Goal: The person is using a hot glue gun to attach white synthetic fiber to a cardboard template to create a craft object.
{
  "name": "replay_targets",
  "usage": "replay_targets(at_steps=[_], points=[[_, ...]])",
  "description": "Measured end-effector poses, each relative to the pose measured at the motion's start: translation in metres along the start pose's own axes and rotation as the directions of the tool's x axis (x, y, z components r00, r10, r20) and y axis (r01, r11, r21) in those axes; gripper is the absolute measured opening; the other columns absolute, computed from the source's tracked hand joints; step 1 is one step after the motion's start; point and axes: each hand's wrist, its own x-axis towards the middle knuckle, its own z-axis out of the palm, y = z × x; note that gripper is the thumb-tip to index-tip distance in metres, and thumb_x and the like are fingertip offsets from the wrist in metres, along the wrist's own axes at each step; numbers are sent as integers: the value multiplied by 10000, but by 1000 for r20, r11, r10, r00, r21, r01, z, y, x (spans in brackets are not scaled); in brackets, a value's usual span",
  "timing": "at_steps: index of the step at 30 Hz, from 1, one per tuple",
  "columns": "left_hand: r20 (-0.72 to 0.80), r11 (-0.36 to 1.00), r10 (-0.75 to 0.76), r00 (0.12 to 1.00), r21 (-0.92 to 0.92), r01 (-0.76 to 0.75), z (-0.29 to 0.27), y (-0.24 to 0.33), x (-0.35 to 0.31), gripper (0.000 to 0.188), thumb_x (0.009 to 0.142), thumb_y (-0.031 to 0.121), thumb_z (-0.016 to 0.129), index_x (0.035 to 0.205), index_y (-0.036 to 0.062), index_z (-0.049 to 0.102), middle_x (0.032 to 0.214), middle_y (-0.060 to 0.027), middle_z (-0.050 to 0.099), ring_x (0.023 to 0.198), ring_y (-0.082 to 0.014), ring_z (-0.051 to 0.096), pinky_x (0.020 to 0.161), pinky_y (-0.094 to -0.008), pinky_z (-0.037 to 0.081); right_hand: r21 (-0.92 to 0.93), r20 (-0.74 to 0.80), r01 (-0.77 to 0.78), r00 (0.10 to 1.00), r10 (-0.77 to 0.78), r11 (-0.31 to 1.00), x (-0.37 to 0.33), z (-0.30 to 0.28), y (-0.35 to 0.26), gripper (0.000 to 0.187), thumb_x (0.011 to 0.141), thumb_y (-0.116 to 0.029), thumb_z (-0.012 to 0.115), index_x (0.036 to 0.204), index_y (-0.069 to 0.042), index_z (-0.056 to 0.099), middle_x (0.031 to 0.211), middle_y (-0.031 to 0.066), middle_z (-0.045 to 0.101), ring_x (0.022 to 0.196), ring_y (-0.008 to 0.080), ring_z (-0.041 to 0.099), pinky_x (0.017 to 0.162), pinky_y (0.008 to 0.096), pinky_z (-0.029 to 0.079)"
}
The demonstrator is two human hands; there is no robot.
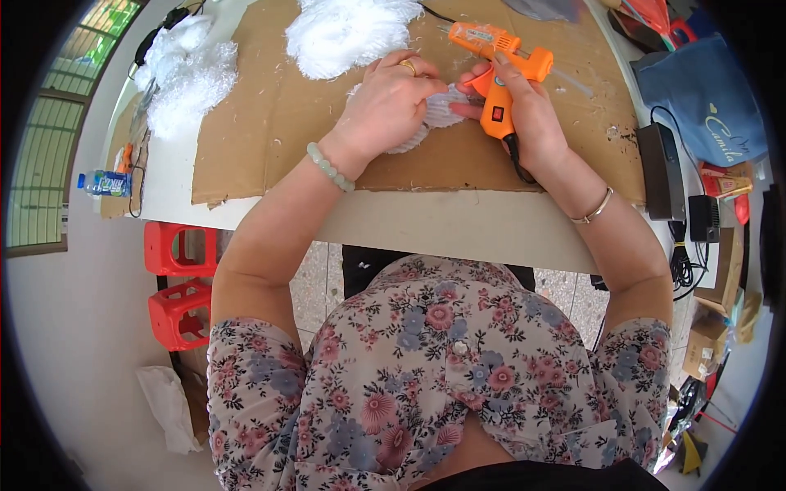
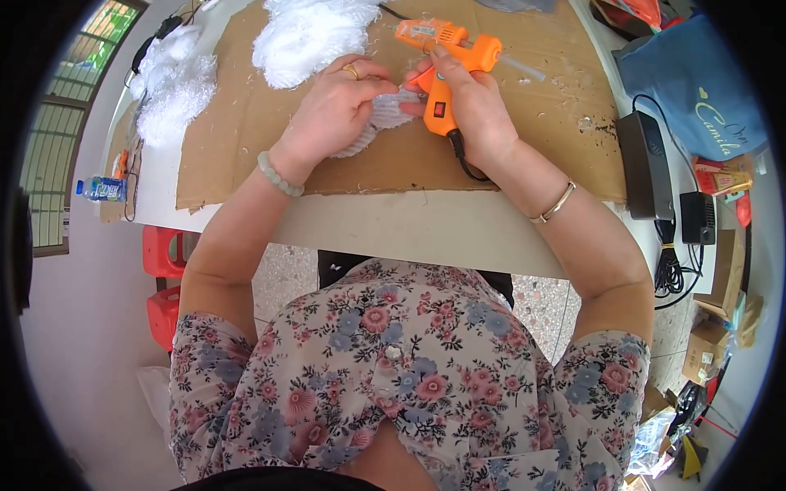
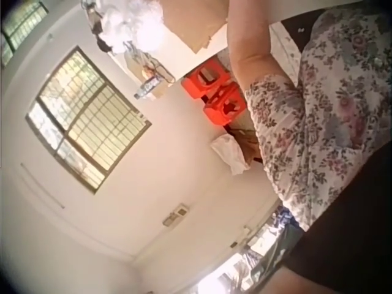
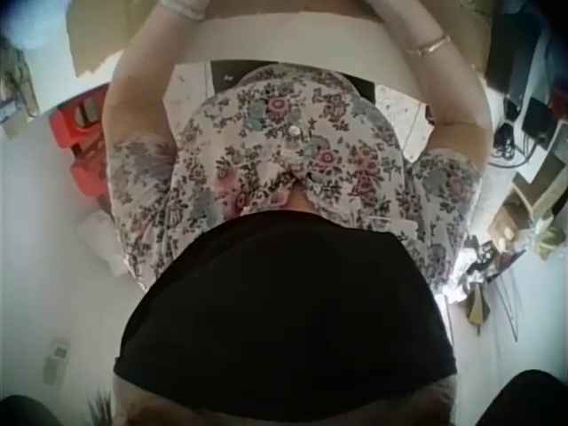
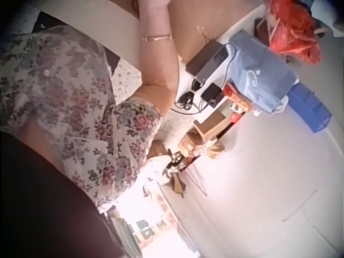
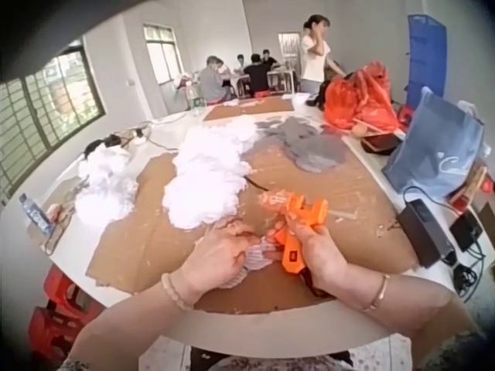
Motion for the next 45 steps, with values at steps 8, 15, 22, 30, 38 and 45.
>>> replay_targets(at_steps=[8, 15, 22, 30, 38, 45], points=[[-70, 982, -109, 992, -163, 97, -6, -2, 9, 287, 712, -36, 506, 900, 74, 694, 998, -43, 642, 1096, -288, 519, 928, -439, 422, -13, 9, 1, 1000, 0, 1000, 4, -3, 1, 308, 975, -272, 433, 1083, 3, 522, 965, 93, 592, 929, 199, 604, 802, 424, 565], [19, 998, 6, 1000, 68, -8, 1, 3, 0, 265, 708, -15, 546, 895, 84, 706, 1017, -68, 644, 1120, -288, 506, 948, -465, 389, 3, -18, 14, 1000, -14, 1000, 1, 0, -1, 314, 982, -270, 414, 1072, 11, 523, 969, 118, 597, 936, 216, 604, 813, 430, 562], [46, 930, 181, 982, 318, -186, -11, 14, -2, 205, 709, 40, 592, 868, 94, 710, 1028, -53, 645, 1141, -277, 497, 984, -495, 334, -19, -34, 60, 998, -60, 998, 5, 0, -3, 312, 983, -268, 412, 1063, 12, 524, 961, 115, 598, 924, 216, 607, 819, 429, 557], [-263, 926, -351, 898, -237, 293, -72, -11, -32, 247, 743, -69, 583, 919, 67, 689, 957, -53, 656, 938, -186, 599, 839, -283, 462, -53, -21, 44, 999, -45, 998, 5, 1, -2, 311, 978, -274, 422, 1046, 10, 530, 961, 108, 600, 928, 227, 612, 834, 412, 547], [-237, 677, -711, 661, -485, 553, -77, -45, -78, 172, 818, 68, 656, 987, 62, 686, 815, -18, 670, 734, -72, 598, 671, -215, 484, -54, -31, 36, 999, -38, 998, 5, -1, 0, 337, 969, -287, 442, 1030, 35, 523, 966, 144, 596, 944, 234, 606, 878, 436, 532], [-78, 683, -720, 690, -259, 683, -66, -26, -76, 176, 856, 93, 639, 1025, 50, 669, 820, 1, 646, 756, -57, 582, 678, -212, 465, -87, -21, 44, 999, -46, 995, 2, 3, -3, 355, 981, -289, 407, 1072, 37, 510, 971, 140, 585, 952, 225, 596, 890, 443, 522]])
